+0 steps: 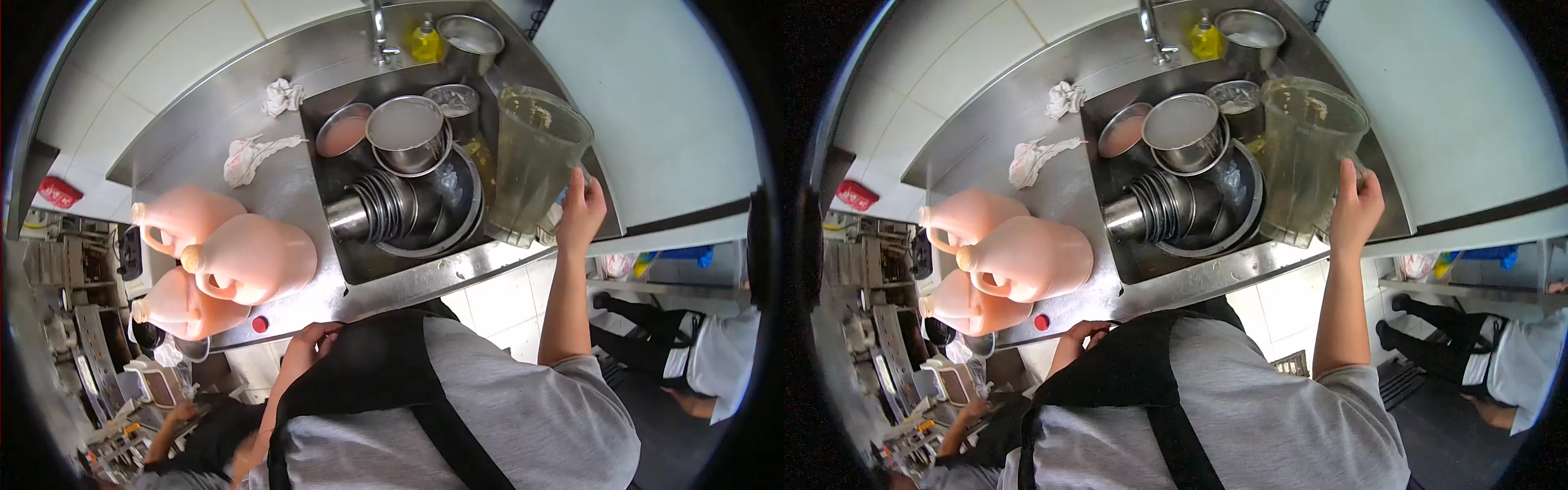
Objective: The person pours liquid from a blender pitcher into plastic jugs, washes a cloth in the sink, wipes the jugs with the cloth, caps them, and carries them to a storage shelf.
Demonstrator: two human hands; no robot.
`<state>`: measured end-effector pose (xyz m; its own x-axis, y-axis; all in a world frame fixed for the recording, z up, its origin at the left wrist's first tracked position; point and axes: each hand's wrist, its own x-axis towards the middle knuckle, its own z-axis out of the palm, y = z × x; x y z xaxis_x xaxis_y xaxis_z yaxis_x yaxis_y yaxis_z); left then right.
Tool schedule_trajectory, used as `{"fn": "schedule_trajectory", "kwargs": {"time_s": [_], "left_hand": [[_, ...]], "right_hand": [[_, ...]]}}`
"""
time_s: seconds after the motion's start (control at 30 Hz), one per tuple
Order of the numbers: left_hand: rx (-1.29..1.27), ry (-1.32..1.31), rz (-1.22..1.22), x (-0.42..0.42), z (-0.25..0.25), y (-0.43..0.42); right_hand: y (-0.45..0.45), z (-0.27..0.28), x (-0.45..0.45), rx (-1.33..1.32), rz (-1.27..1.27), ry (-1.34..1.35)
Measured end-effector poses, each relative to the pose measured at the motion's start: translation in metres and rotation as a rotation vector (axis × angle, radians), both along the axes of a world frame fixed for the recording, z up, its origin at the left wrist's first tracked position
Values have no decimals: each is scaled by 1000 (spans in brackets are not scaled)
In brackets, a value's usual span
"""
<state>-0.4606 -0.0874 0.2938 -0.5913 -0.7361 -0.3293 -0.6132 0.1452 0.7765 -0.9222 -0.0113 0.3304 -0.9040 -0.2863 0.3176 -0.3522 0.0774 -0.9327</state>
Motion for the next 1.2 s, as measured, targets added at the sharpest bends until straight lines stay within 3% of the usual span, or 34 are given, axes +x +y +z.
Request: {"fn": "schedule_trajectory", "kwargs": {"time_s": [0.03,0.2,0.27,0.47,0.7,0.83,0.97,1.07,1.17,1.2], "left_hand": [[3,-11,-6,3,-3,2],[-20,34,105,15,-2,16],[44,-12,181,22,1,22],[16,0,286,45,-4,30],[-133,-34,237,94,-6,30],[-184,-62,335,136,-8,20],[-180,-41,461,180,-4,7],[-221,-32,431,220,-11,-5],[-256,-39,460,260,-13,-19],[-275,-37,485,272,-15,-24]], "right_hand": [[-13,-5,-5,-43,45,-137],[-75,-43,-18,-39,313,-298],[-93,-54,-15,-121,213,-457],[-116,-110,-36,-280,288,-830],[-107,-183,-90,-16,320,-663],[-90,-168,-74,206,273,-608],[-67,-180,-58,142,353,-618],[-61,-155,-9,139,225,-560],[-58,-144,22,323,68,-495],[-58,-143,37,333,-14,-252]]}}
